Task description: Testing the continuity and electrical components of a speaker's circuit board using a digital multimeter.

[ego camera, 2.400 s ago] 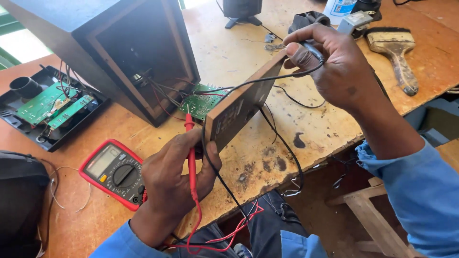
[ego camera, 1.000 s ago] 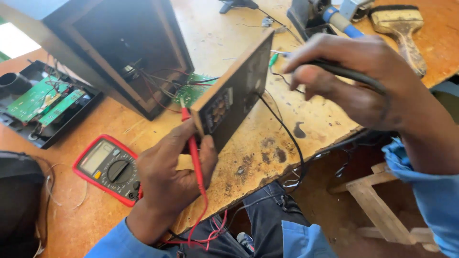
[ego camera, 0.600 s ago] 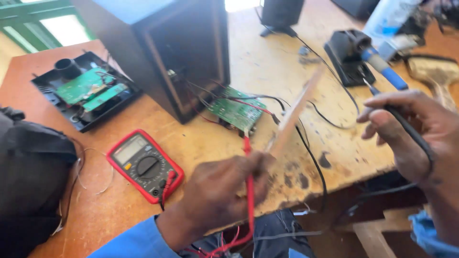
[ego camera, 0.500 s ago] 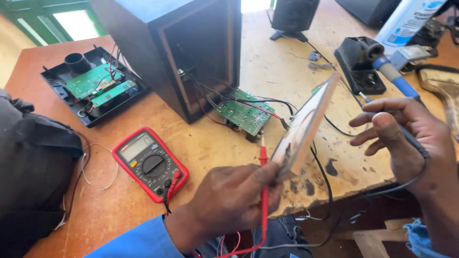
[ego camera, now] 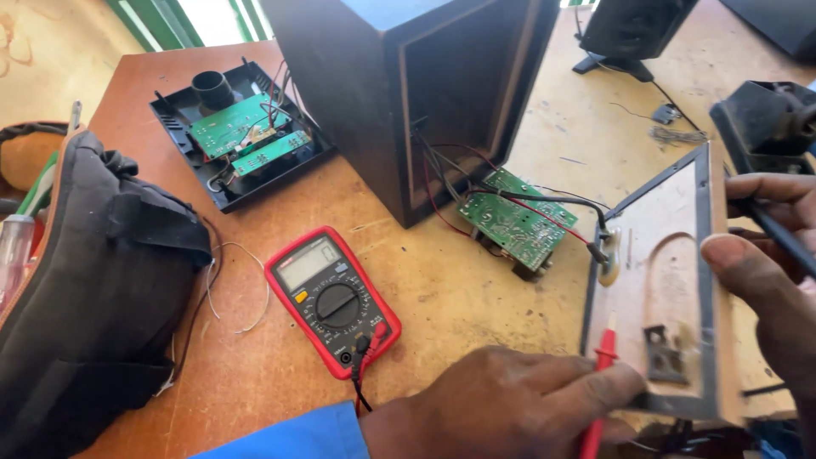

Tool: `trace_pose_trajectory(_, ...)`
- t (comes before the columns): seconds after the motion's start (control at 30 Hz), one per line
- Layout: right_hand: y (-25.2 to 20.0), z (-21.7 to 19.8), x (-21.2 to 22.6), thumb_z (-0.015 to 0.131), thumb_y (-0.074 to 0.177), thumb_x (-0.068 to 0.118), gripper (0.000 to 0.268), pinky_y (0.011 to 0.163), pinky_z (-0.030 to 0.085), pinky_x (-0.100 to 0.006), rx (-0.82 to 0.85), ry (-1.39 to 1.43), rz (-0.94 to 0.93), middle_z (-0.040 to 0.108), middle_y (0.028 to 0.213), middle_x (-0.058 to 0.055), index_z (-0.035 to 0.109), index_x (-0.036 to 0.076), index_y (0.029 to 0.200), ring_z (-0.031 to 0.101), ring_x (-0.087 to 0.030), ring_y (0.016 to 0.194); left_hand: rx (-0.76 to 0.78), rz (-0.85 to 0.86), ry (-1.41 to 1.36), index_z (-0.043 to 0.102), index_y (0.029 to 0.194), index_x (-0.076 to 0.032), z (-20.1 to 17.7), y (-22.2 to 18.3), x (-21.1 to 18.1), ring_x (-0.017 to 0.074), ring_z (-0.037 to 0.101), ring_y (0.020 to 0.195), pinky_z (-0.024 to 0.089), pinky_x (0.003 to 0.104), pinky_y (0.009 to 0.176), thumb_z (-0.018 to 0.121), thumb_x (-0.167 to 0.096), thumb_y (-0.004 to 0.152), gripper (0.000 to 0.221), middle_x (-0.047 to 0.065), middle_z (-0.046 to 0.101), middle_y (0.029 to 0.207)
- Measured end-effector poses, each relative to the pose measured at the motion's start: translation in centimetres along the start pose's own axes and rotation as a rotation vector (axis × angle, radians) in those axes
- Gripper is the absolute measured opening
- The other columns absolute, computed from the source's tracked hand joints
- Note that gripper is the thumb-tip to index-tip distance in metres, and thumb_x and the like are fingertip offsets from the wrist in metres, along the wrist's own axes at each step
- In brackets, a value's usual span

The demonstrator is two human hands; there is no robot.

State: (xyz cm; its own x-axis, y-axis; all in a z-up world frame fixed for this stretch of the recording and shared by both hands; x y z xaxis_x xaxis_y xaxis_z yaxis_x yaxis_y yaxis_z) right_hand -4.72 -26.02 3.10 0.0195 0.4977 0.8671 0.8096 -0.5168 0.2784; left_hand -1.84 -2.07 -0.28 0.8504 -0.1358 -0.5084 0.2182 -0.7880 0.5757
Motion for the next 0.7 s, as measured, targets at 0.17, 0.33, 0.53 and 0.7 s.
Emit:
trace_pose_trajectory(0.17,2.2,-0.2,-1.3,0.058,0.087,0.010,0.056,0.078,0.051,-0.039,0.052,-0.153,-0.009,0.061,0.124,-0.020,0.049,-0.003,0.141,0.063,-0.029,0.096,0.360,-0.121,-0.177,0.023,0.162,-0.017,-0.1,0.2,0.9,0.0433,0.059,0.137,0.052,0.055,0.087,0.035,-0.032,0.107,0.058,0.022,0.053,0.156)
trace_pose_trajectory(0.33,4.0,-0.2,-2.5,0.063,0.094,0.003,0.049,0.069,0.044,-0.034,0.065,-0.231,-0.072,0.057,0.128,-0.018,0.051,0.001,0.141,0.054,-0.022,0.084,0.371,-0.159,-0.248,0.017,0.164,-0.019,-0.3,0.8,1.1,0.0408,0.046,0.157,0.050,0.052,0.101,0.030,-0.038,0.105,0.063,0.022,0.044,0.169)
trace_pose_trajectory(0.53,6.9,-1.4,-4.7,0.068,0.095,0.013,0.054,0.073,0.050,-0.039,0.123,-0.315,-0.175,0.056,0.128,-0.022,0.049,-0.004,0.142,0.062,-0.031,0.093,0.276,-0.136,-0.274,0.016,0.164,-0.017,0.2,0.5,1.9,0.0413,0.037,0.163,0.039,0.046,0.123,0.026,-0.049,0.103,0.069,0.027,0.039,0.170)
trace_pose_trajectory(0.7,8.8,-2.2,-7.5,0.059,0.092,0.005,0.052,0.089,0.045,-0.042,0.150,-0.303,-0.208,0.053,0.123,-0.021,0.046,-0.006,0.142,0.055,-0.031,0.105,-0.126,0.067,-0.041,0.039,0.155,0.009,-0.5,0.1,1.7,0.0461,0.066,0.111,0.053,0.056,0.104,0.051,-0.027,0.112,0.057,0.031,0.066,0.117)
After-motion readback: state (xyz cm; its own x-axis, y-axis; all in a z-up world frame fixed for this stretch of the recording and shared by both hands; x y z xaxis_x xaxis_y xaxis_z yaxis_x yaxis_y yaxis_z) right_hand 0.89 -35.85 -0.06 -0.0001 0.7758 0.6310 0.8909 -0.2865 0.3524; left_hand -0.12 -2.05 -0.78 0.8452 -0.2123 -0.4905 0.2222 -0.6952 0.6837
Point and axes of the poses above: each hand's wrist, its own y-axis towards the middle knuckle, its own z-axis out of the palm, x = y × z, the point moved 2 cm from there along y, towards the middle knuckle
